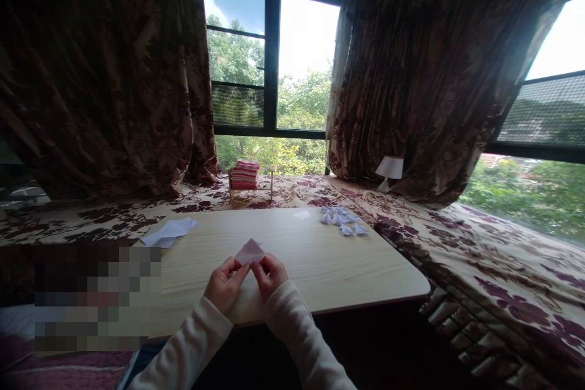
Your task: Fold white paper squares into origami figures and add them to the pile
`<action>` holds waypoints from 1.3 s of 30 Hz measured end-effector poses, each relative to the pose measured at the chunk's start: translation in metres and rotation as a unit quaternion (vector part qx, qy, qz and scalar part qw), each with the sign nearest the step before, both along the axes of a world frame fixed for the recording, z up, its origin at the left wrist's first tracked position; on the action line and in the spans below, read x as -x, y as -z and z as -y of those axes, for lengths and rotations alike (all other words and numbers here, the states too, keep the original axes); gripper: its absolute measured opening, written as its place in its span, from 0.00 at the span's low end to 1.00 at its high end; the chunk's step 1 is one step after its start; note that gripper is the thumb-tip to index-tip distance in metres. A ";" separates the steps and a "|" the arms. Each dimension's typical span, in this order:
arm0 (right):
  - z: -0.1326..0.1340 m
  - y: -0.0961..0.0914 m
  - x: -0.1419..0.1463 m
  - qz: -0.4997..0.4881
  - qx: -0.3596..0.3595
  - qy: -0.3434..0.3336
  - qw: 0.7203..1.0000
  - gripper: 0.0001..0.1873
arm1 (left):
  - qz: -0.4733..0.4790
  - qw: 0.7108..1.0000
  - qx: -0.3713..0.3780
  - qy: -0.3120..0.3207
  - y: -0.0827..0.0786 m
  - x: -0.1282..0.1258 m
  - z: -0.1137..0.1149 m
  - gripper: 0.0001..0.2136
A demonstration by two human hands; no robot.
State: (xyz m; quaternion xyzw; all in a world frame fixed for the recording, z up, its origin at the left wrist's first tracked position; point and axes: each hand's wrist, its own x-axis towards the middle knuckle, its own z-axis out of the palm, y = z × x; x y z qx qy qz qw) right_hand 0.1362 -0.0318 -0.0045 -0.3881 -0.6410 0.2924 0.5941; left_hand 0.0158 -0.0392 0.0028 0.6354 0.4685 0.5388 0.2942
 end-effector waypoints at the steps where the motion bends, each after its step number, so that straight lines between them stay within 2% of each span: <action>1: 0.001 -0.001 0.000 0.004 -0.003 -0.001 1.000 0.09 | 0.002 1.000 -0.002 0.002 0.000 0.000 0.000 0.11; 7: 0.003 -0.004 -0.001 -0.013 0.006 0.005 1.000 0.12 | 0.040 0.999 0.004 0.015 -0.005 0.001 0.002 0.12; 13: -0.004 0.002 -0.005 -0.002 0.027 0.041 0.999 0.15 | 0.163 0.985 0.031 -0.051 -0.005 0.002 -0.003 0.17; 16: -0.006 0.005 -0.005 0.007 0.023 0.045 0.999 0.16 | 0.210 0.977 0.035 -0.012 -0.003 0.001 -0.004 0.18; 20: -0.006 0.006 -0.004 0.005 0.015 0.037 0.999 0.16 | 0.191 0.979 0.051 0.052 -0.002 0.000 -0.003 0.14; 25: -0.006 0.006 -0.004 -0.006 0.022 0.041 0.999 0.13 | 0.182 0.982 0.051 0.018 -0.003 0.001 -0.001 0.13; 29: -0.006 0.005 -0.005 -0.052 0.036 0.055 0.996 0.11 | 0.164 0.984 0.060 0.024 -0.005 0.000 0.000 0.12; 35: -0.006 0.006 -0.005 -0.065 0.029 0.042 0.997 0.11 | 0.241 0.969 0.045 -0.025 -0.004 -0.002 -0.004 0.15; 39: -0.005 0.006 -0.004 -0.062 0.034 0.026 0.997 0.10 | 0.214 0.976 0.042 -0.002 -0.003 0.000 -0.003 0.15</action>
